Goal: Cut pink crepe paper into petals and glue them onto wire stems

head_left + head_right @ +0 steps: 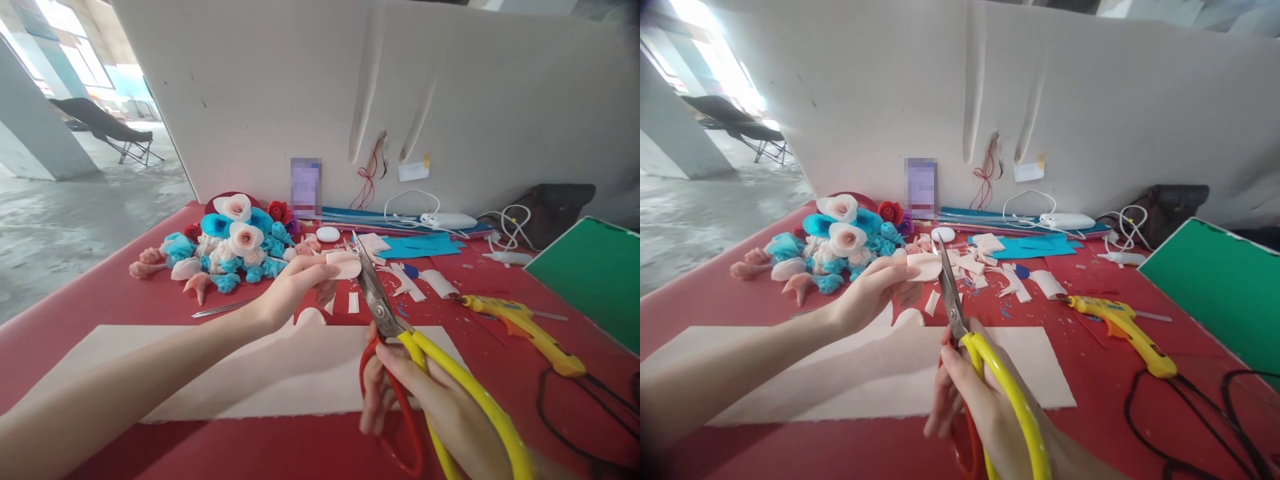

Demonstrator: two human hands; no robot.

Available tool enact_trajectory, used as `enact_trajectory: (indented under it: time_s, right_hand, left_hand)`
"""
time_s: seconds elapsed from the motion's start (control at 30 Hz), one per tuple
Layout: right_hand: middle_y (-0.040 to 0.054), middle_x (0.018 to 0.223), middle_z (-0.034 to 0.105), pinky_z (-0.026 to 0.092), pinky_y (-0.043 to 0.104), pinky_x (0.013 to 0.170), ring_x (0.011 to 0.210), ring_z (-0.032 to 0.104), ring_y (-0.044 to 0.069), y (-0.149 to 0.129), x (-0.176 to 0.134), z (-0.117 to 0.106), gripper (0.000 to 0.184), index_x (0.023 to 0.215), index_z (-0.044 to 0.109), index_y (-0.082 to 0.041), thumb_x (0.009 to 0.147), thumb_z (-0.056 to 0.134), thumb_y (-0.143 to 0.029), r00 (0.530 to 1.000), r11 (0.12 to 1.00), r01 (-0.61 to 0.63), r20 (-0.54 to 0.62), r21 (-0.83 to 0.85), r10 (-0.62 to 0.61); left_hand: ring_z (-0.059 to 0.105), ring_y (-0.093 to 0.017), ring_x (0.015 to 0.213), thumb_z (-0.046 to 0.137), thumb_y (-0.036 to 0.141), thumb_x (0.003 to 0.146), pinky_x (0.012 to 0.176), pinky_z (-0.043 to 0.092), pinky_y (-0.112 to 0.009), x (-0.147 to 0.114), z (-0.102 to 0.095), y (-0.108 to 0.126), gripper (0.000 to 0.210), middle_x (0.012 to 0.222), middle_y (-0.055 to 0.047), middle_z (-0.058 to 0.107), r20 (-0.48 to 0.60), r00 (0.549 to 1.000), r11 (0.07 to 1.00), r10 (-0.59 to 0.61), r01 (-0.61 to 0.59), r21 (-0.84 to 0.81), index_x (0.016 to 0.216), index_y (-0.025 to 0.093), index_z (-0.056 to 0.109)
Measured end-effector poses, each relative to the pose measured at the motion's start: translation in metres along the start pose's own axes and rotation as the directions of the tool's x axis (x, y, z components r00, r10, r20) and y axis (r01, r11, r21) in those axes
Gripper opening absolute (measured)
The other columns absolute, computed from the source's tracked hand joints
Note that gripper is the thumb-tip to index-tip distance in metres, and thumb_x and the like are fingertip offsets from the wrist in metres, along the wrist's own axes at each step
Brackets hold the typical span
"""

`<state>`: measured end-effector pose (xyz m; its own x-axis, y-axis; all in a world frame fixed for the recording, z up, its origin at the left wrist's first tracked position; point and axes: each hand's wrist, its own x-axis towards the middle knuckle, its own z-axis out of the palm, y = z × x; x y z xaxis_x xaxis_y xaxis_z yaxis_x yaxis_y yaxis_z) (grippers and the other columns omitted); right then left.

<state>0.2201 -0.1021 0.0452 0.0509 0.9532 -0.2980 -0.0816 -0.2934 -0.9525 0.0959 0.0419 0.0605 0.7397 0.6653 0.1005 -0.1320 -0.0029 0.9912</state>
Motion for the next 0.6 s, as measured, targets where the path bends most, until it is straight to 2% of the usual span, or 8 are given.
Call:
enact_trajectory:
  time_s: [0.07, 0.17, 0.3, 0.6]
  right_hand:
    - [-0.0037, 0.064, 0.053, 0.047, 0.02, 0.048, 0.05, 0.056, 0.01, 0.003, 0.003, -0.003, 0.024, 0.096, 0.04, -0.02, 0.082, 0.045, -0.04, 0.996, 0.998, 0.054, 0.067, 0.012, -0.054]
    - [-0.0027, 0.073, 0.051, 0.044, 0.019, 0.045, 0.051, 0.054, 0.009, 0.006, 0.008, -0.007, 0.028, 0.101, 0.035, -0.021, 0.077, 0.045, -0.029, 0.989, 0.995, 0.098, 0.108, 0.006, -0.098]
    - [-0.0022, 0.07, 0.051, 0.041, 0.019, 0.04, 0.046, 0.048, 0.008, 0.007, 0.01, -0.011, 0.026, 0.1, 0.036, -0.021, 0.075, 0.043, -0.026, 0.991, 0.993, 0.105, 0.087, -0.049, -0.1]
    - [-0.0019, 0.07, 0.051, 0.038, 0.015, 0.036, 0.049, 0.052, 0.009, 0.016, 0.012, -0.012, 0.016, 0.096, 0.037, -0.023, 0.082, 0.042, -0.028, 0.995, 0.988, 0.103, 0.012, -0.117, -0.102]
  left_hand:
    - [0.039, -0.009, 0.046, 0.046, 0.02, 0.076, 0.051, 0.031, -0.026, 0.0, -0.001, -0.001, 0.031, 0.044, 0.004, 0.039, -0.003, 1.0, 1.0, 0.003, -0.003, -0.002, 0.046, 0.017, 0.041]
    - [0.039, -0.009, 0.046, 0.046, 0.02, 0.076, 0.051, 0.031, -0.026, 0.0, -0.001, -0.001, 0.032, 0.044, 0.004, 0.039, -0.011, 1.0, 1.0, 0.003, -0.004, -0.01, 0.045, 0.017, 0.04]
    - [0.036, -0.009, 0.045, 0.046, 0.02, 0.074, 0.05, 0.031, -0.026, 0.0, -0.002, 0.0, 0.03, 0.044, 0.005, 0.036, -0.027, 1.0, 1.0, -0.007, 0.007, -0.03, 0.046, 0.018, 0.036]
    - [0.032, -0.007, 0.044, 0.045, 0.019, 0.075, 0.047, 0.027, -0.024, 0.001, -0.001, 0.0, 0.031, 0.046, 0.006, 0.027, 0.012, 0.999, 0.998, -0.033, 0.033, -0.052, 0.047, 0.018, 0.03]
